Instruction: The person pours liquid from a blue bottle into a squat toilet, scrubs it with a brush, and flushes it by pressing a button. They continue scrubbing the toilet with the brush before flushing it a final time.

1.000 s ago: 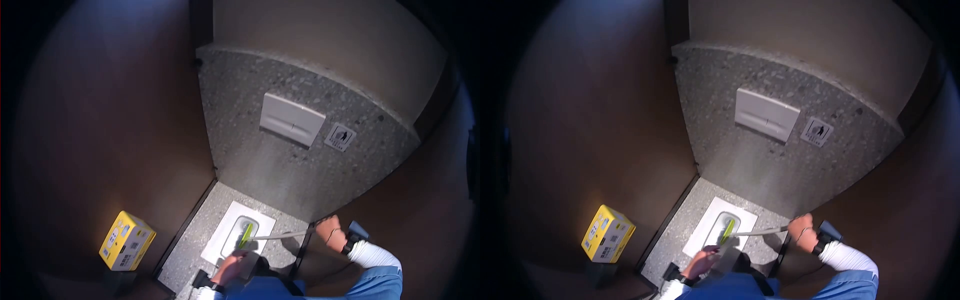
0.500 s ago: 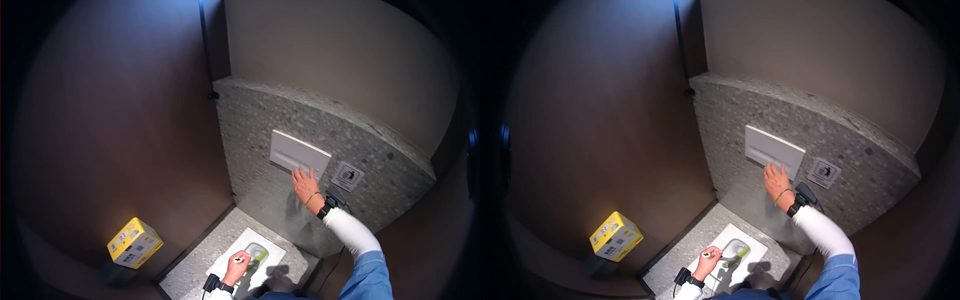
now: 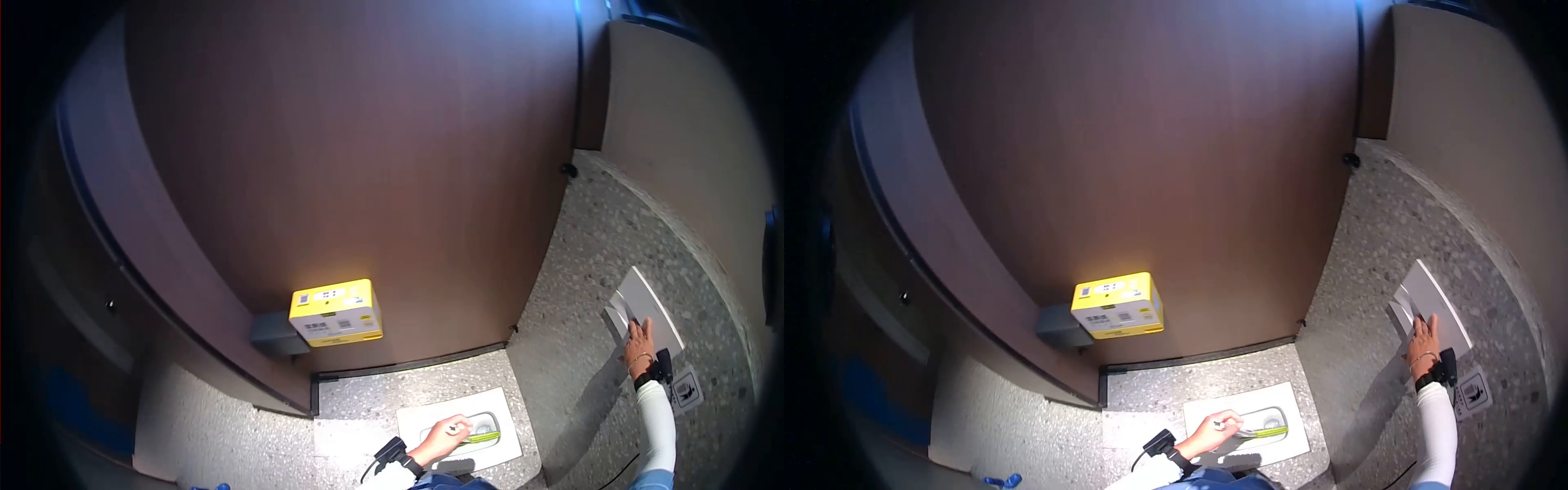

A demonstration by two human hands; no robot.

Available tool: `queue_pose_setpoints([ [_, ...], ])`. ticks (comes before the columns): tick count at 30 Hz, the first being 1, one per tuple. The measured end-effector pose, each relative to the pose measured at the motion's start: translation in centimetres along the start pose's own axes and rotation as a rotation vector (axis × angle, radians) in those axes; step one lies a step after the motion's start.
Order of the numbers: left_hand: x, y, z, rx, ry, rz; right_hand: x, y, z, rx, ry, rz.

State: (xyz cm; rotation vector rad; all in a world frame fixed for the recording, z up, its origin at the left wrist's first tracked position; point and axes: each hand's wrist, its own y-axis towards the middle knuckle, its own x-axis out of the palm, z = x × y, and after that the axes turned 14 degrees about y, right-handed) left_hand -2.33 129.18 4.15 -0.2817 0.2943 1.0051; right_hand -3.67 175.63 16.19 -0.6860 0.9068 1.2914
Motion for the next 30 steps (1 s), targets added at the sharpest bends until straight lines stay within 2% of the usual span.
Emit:
queue_pose_setpoints([
  [2,0.4,0.2,0.5,0.164,0.153,0.030,2.1,1.9,-2.1,0.072,0.322,0.023],
  [4,0.5,0.2,1.6,0.132,0.233,0.011,-0.4,-0.1,-8.2,0.173,0.693,-0.076],
  [5,0.9,0.3,1.9,0.145,0.255,0.033,0.0,-1.9,-11.9,-0.012,0.793,-0.047],
  [6,1.1,0.4,2.2,0.159,0.279,0.054,0.0,-4.2,-15.7,-0.048,1.112,-0.265],
  [7,1.2,0.5,2.4,0.187,0.383,0.013,6.0,-5.9,-20.8,0.073,1.675,-0.598],
  [8,1.2,0.4,3.0,0.207,0.373,-0.008,2.4,-7.5,-23.9,0.025,1.727,-0.938],
  [9,1.9,0.5,1.8,0.257,0.383,-0.027,7.4,-8.7,-28.3,0.167,1.951,-1.403],
  [10,2.6,0.5,0.6,0.306,0.392,-0.052,1.8,-10.4,-30.0,0.309,2.138,-1.317],
  [11,2.6,-0.1,0.3,0.327,0.329,-0.067,3.6,-12.3,-32.5,-0.093,2.284,-0.933],
  [12,2.0,-0.6,0.7,0.394,0.208,-0.005,3.1,-12.2,-34.4,0.442,2.515,-1.248],
  [14,-0.4,-1.0,1.4,0.126,0.225,-0.318,0.4,-12.7,-34.0,0.556,2.699,-1.178],
  [16,-1.7,-1.5,-2.4,0.349,0.593,0.012,2.4,-13.8,-32.6,0.681,2.571,-1.349],
  [17,-4.7,-1.7,-1.4,0.282,0.470,-0.179,1.0,-14.5,-31.1,0.640,2.447,-1.381],
  [18,-4.5,-3.6,-7.1,0.277,0.473,0.044,0.6,-15.7,-29.6,0.585,2.282,-1.439],
  [19,-5.6,-4.8,-9.9,-0.254,0.320,-0.062,1.4,-17.6,-28.4,0.552,2.174,-1.506],
  [20,-5.6,-6.5,-16.6,-0.278,-0.282,0.022,2.2,-19.9,-27.3,0.515,2.062,-1.580],
  [22,-12.5,-10.3,-11.8,-0.177,0.587,-0.115,2.7,-24.2,-26.4,0.622,1.522,-1.623],
  [24,-15.4,-14.2,-15.9,-0.209,0.648,-0.153,5.0,-29.3,-26.8,-0.028,0.625,-0.960],
  [25,-16.7,-16.0,-17.9,-0.263,0.626,-0.194,9.5,-32.0,-28.2,0.017,0.405,-0.905],
  [26,-17.9,-17.6,-19.4,-0.320,0.607,-0.233,9.3,-31.8,-29.5,0.052,0.187,-0.844],
  [27,-19.0,-19.0,-20.9,-0.400,0.560,-0.273,9.1,-31.6,-29.2,0.133,0.347,-0.906],
  [28,-19.9,-20.0,-21.9,-0.481,0.514,-0.313,5.5,-29.6,-29.2,0.214,0.509,-0.964],
  [30,-21.8,-20.5,-22.5,-0.507,0.521,-0.346,10.7,-29.7,-33.9,0.327,0.297,-0.980],
])
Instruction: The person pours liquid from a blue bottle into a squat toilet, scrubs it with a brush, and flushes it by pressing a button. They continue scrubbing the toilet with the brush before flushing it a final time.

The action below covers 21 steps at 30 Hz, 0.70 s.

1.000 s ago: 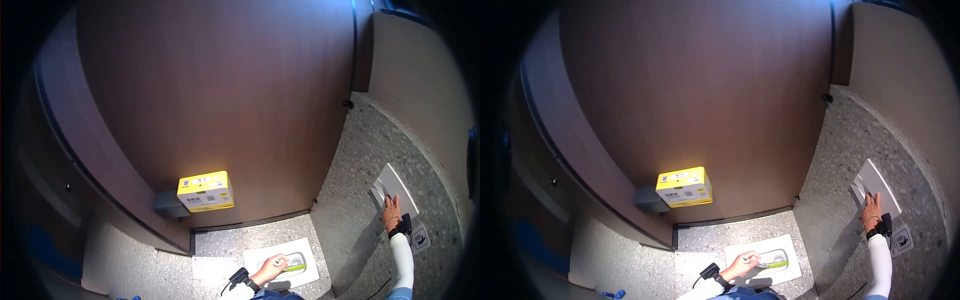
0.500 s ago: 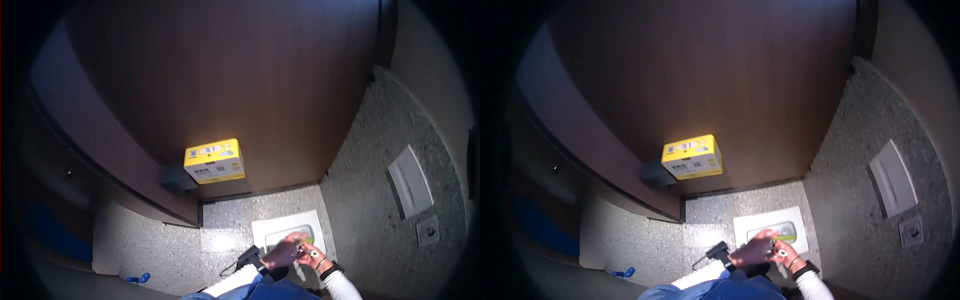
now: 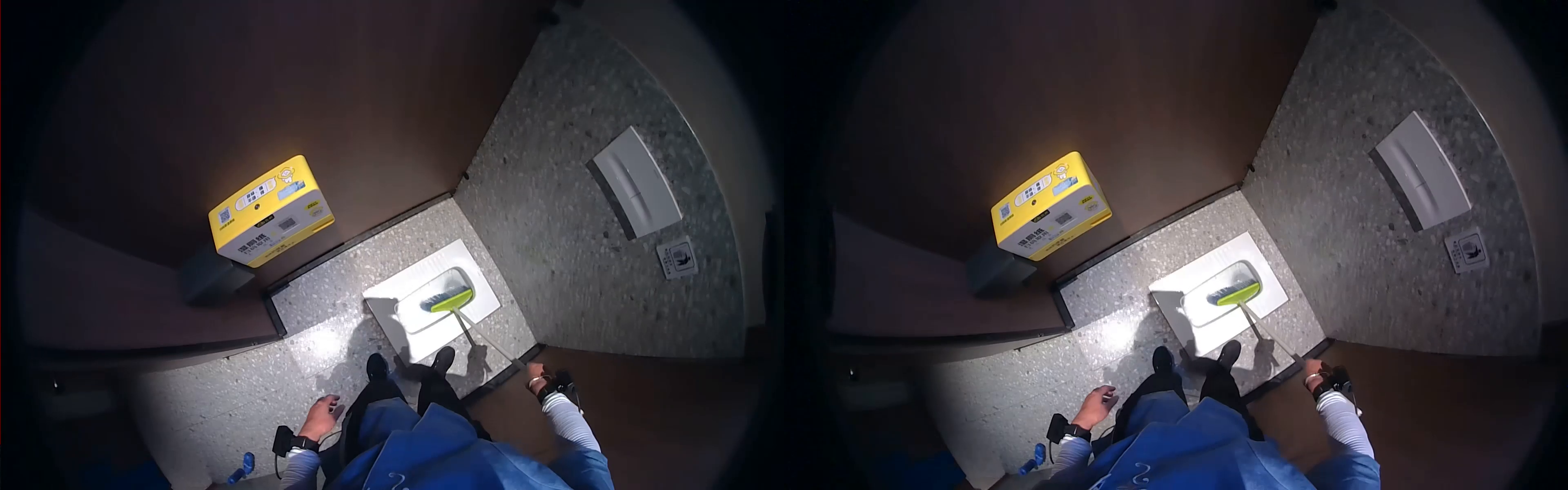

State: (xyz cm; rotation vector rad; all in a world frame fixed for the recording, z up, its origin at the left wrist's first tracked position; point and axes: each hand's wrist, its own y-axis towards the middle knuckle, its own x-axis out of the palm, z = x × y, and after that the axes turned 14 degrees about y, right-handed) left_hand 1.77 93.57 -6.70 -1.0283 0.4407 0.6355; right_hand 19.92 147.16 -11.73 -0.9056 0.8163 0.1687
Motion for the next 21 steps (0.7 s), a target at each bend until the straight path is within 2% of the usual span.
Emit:
queue_pose_setpoints([
  [1,-0.6,0.0,-0.8,-0.030,-0.011,-0.003,0.2,-1.0,-0.4,0.010,0.004,-0.016],
  [3,-2.0,0.0,-2.1,-0.028,-0.025,0.042,-0.5,-2.5,-0.8,-0.164,0.019,0.150],
  [4,-2.7,0.1,-2.5,-0.022,-0.020,0.035,-0.2,-3.1,-0.4,-0.156,0.024,0.144],
  [6,-4.0,0.2,-2.7,-0.056,-0.064,0.100,0.1,-3.8,1.3,-0.204,0.080,0.038],
  [7,-4.3,0.4,-3.3,-0.025,-0.059,0.135,-4.7,-6.7,0.7,-0.279,0.103,-0.094],
  [8,-4.5,0.4,-3.8,-0.023,-0.061,0.134,-5.7,-7.9,0.1,-0.277,0.102,-0.094],
  [10,-4.6,0.2,-4.1,-0.038,-0.098,0.187,-6.3,-8.3,-0.8,-0.311,0.091,-0.143],
  [11,-4.9,-0.3,-3.2,-0.078,-0.104,0.215,-4.5,-6.5,-2.1,-0.300,0.083,-0.207],
  [12,-4.2,-0.3,-3.3,-0.087,-0.100,0.218,-2.4,-4.8,-3.9,-0.344,0.050,-0.075],
  [13,-3.5,-0.7,-3.8,-0.112,-0.122,0.190,-1.8,-2.8,-4.5,-0.353,0.061,-0.082],
  [16,-1.8,-1.8,-3.5,-0.109,-0.119,0.144,0.5,0.3,-2.9,-0.171,-0.207,0.145],
  [17,-1.5,-1.8,-2.7,-0.086,-0.058,0.049,1.2,0.1,-1.8,-0.167,-0.206,0.138],
  [18,-1.4,-1.2,-2.0,-0.058,-0.002,-0.025,1.1,0.6,-1.2,-0.145,-0.076,0.166],
  [20,-1.2,-1.1,-1.4,-0.020,0.009,-0.041,1.8,-0.1,0.0,-0.104,0.185,0.195],
  [21,-1.4,-1.2,-0.5,-0.027,-0.030,0.027,0.9,-1.4,0.5,-0.227,0.093,0.139],
])
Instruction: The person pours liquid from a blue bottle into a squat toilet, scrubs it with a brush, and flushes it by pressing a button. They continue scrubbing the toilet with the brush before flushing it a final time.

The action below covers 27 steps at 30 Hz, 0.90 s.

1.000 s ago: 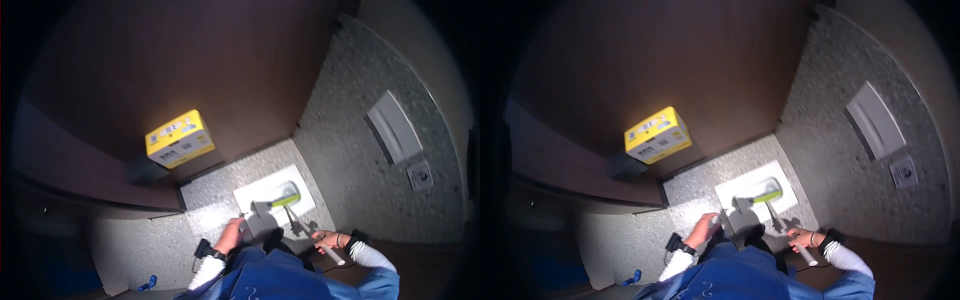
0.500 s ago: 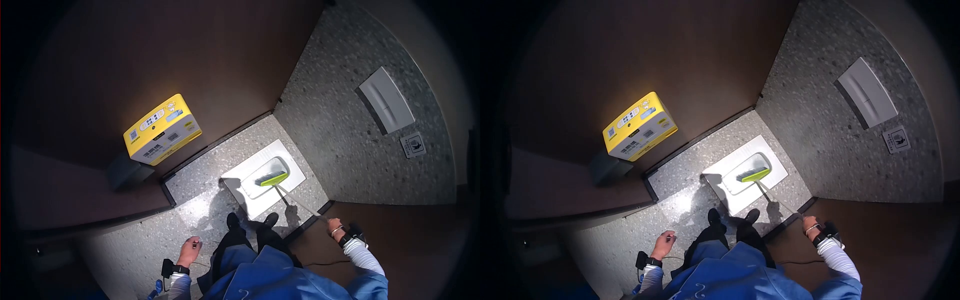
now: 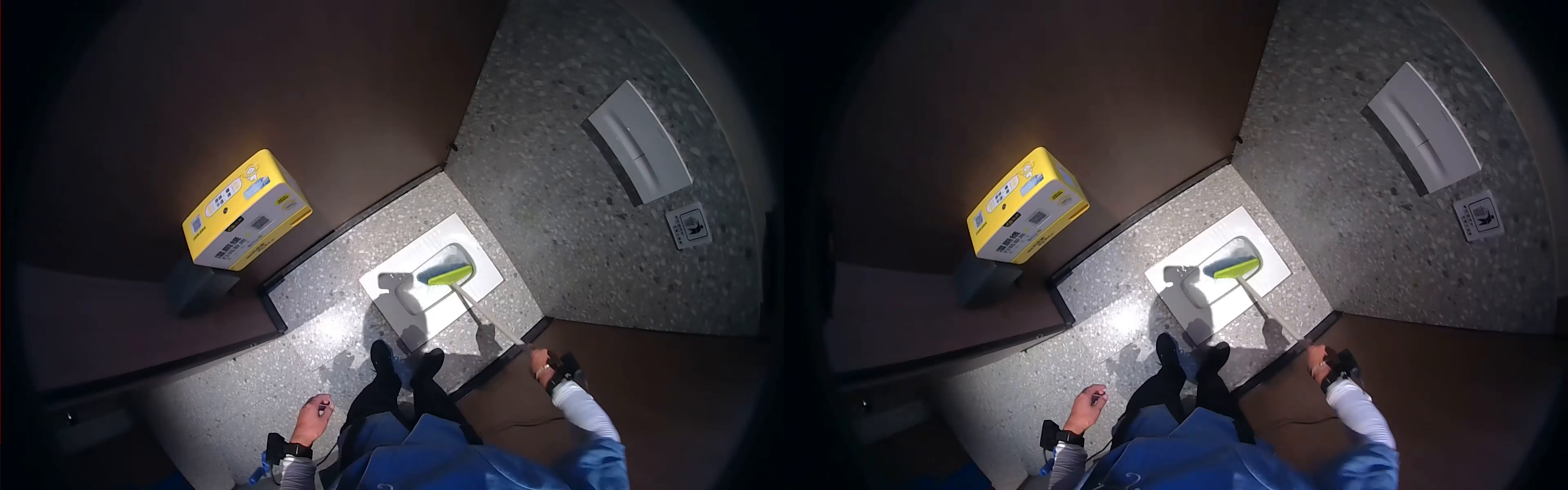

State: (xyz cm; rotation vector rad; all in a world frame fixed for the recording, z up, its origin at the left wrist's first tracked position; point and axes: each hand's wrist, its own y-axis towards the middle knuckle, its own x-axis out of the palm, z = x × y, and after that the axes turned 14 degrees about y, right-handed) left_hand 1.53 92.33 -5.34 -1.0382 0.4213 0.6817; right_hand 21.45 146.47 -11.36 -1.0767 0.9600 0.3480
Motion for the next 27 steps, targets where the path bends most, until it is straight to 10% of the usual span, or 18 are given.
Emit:
queue_pose_setpoints([
  [4,0.0,-0.5,1.0,-0.029,-0.093,0.124,-0.3,-2.7,4.8,-0.091,-0.029,-0.283],
  [8,0.1,-2.8,1.1,-0.094,-0.075,0.186,11.3,6.3,9.0,-0.296,0.008,0.026],
  [11,-0.2,-4.1,1.3,-0.129,-0.035,0.171,4.8,8.1,2.3,0.200,0.473,0.109],
  [13,-0.8,-3.4,1.8,-0.114,-0.067,0.163,12.3,9.7,3.1,0.055,-0.147,0.061],
  [18,-5.0,0.9,2.3,0.150,0.039,0.173,-0.3,-5.7,-3.9,0.372,0.505,0.033],
  [27,-14.9,8.4,-1.3,0.541,0.287,-0.006,-1.7,-27.7,-20.0,0.721,0.754,0.104],
])
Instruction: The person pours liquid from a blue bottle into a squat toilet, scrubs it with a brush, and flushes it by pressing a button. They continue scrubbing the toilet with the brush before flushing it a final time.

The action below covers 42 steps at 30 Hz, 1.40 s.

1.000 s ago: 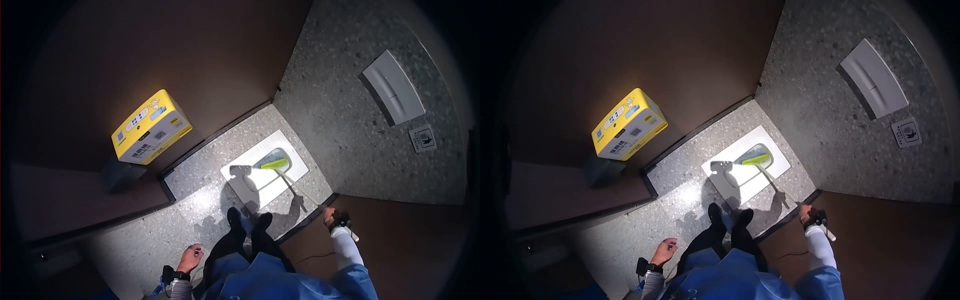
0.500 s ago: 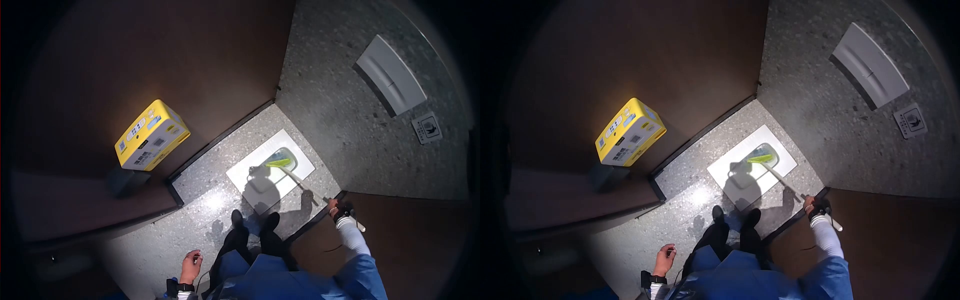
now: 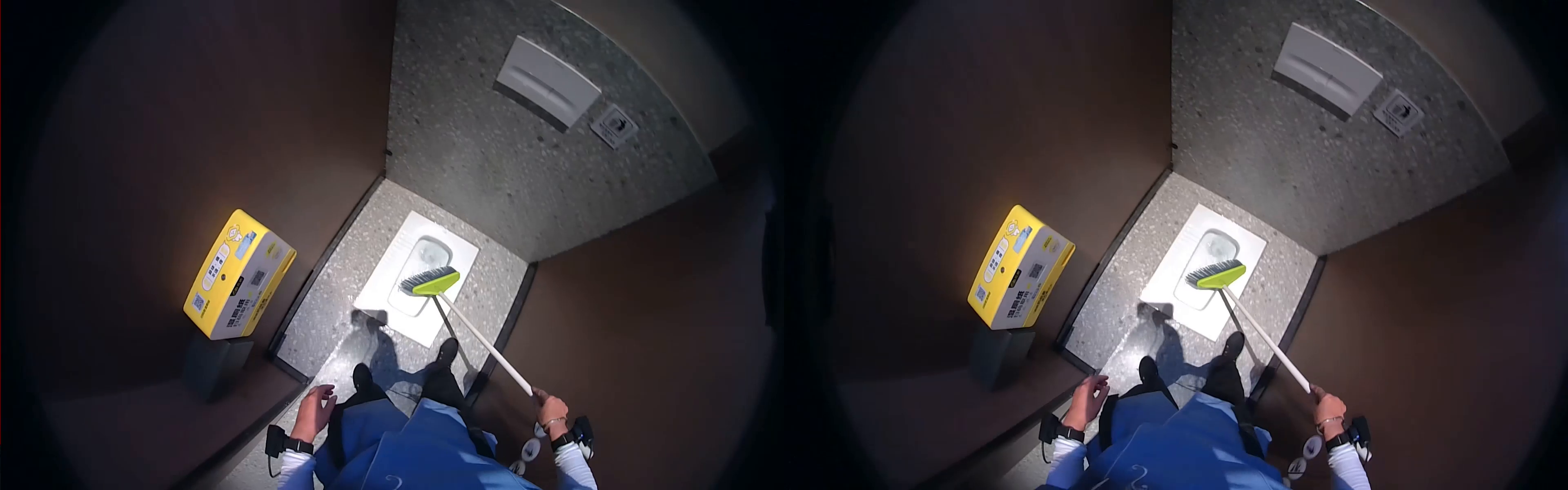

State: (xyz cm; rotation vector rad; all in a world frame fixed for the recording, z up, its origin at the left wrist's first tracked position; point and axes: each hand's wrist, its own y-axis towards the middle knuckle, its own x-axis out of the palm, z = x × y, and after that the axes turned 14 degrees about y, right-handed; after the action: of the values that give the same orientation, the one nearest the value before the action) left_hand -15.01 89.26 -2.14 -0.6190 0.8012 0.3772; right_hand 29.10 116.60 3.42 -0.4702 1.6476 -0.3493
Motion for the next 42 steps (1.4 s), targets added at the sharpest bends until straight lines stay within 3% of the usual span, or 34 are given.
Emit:
queue_pose_setpoints([
  [4,-1.5,0.2,-2.8,0.011,0.023,-0.122,1.4,-10.6,0.7,0.046,-0.086,-0.178],
  [7,-2.1,0.1,-3.0,0.042,0.006,-0.148,4.6,-14.1,1.4,0.062,-0.170,-0.209],
  [10,-1.9,-0.4,-3.0,0.049,0.003,-0.143,12.9,-7.9,4.7,0.107,-0.386,-0.388],
  [13,-1.5,-0.8,-3.0,0.055,0.015,-0.133,13.6,-0.2,0.4,-0.125,-0.169,-0.069],
  [15,-1.9,-1.7,-2.5,0.127,0.092,-0.198,13.1,6.0,-5.4,-0.019,-0.185,-0.116],
  [16,-2.7,-1.2,-2.1,0.170,0.183,-0.217,12.1,7.5,-8.1,-0.003,-0.271,-0.032],
  [18,-3.9,-1.2,-1.6,0.173,0.119,-0.097,11.9,8.8,-7.3,0.001,-0.120,-0.018],
  [19,-4.0,-1.4,-1.4,0.067,0.060,-0.065,11.4,7.2,-6.1,-0.013,-0.100,-0.017],
  [22,-3.5,-1.2,-3.0,0.053,0.046,-0.130,9.9,-0.1,-2.1,-0.007,-0.195,-0.017],
  [26,-2.3,-0.8,-4.3,0.080,0.039,-0.160,12.5,-12.2,5.1,0.066,0.072,-0.158],
  [30,-2.9,0.0,-3.5,0.117,0.008,-0.201,10.6,-19.5,1.8,0.186,-0.111,-0.318],
  [32,-3.3,0.5,-3.5,0.131,0.008,-0.181,10.8,-20.5,1.5,0.039,-0.084,-0.338],
  [36,-4.3,1.1,-4.5,0.139,0.032,-0.159,13.1,-17.4,-1.2,-0.013,0.004,-0.418],
  [38,-5.1,1.0,-4.5,0.151,0.042,-0.114,14.4,-14.9,-6.1,0.087,0.006,-0.377],
  [42,-6.6,0.2,-4.2,0.109,0.046,-0.074,23.9,-5.2,-10.1,0.007,0.248,-0.196],
])
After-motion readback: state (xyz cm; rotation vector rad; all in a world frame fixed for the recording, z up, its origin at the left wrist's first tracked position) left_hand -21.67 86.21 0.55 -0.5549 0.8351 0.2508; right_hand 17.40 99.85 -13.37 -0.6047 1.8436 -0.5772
